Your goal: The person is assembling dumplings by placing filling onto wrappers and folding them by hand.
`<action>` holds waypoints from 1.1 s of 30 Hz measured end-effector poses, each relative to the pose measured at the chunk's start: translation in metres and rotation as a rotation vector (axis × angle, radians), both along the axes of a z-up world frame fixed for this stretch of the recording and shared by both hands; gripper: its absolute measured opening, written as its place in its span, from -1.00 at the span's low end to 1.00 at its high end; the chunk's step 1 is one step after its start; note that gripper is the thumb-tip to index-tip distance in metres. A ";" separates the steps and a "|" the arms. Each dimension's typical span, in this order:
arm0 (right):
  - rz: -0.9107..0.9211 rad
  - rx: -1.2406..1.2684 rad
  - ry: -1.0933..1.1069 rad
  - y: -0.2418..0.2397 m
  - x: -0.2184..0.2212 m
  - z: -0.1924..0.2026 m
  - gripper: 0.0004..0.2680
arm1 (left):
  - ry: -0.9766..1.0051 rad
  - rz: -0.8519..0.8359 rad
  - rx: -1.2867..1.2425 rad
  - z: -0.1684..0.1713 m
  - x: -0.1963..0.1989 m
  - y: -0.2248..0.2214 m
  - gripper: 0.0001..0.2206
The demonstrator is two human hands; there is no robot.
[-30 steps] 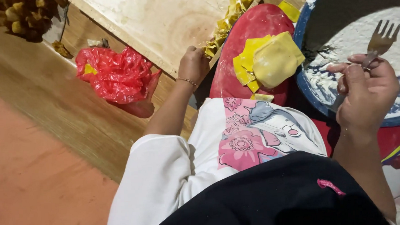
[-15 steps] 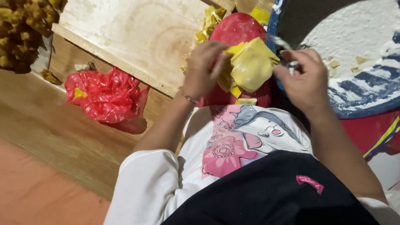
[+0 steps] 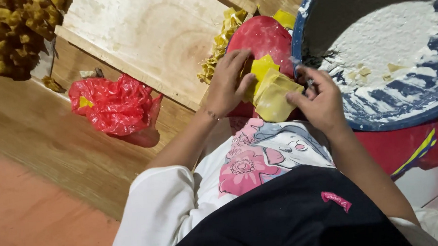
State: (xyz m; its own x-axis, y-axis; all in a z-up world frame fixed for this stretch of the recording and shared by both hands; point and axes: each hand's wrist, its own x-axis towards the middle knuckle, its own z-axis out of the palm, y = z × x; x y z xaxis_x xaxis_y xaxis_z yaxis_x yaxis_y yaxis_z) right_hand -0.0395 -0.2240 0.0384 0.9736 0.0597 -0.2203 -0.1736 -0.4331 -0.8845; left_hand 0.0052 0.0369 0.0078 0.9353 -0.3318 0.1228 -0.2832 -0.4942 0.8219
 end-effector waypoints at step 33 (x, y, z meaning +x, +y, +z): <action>0.017 -0.668 -0.060 -0.138 -0.017 -0.064 -0.80 | -0.235 -0.472 0.125 0.039 -0.021 -0.028 -0.80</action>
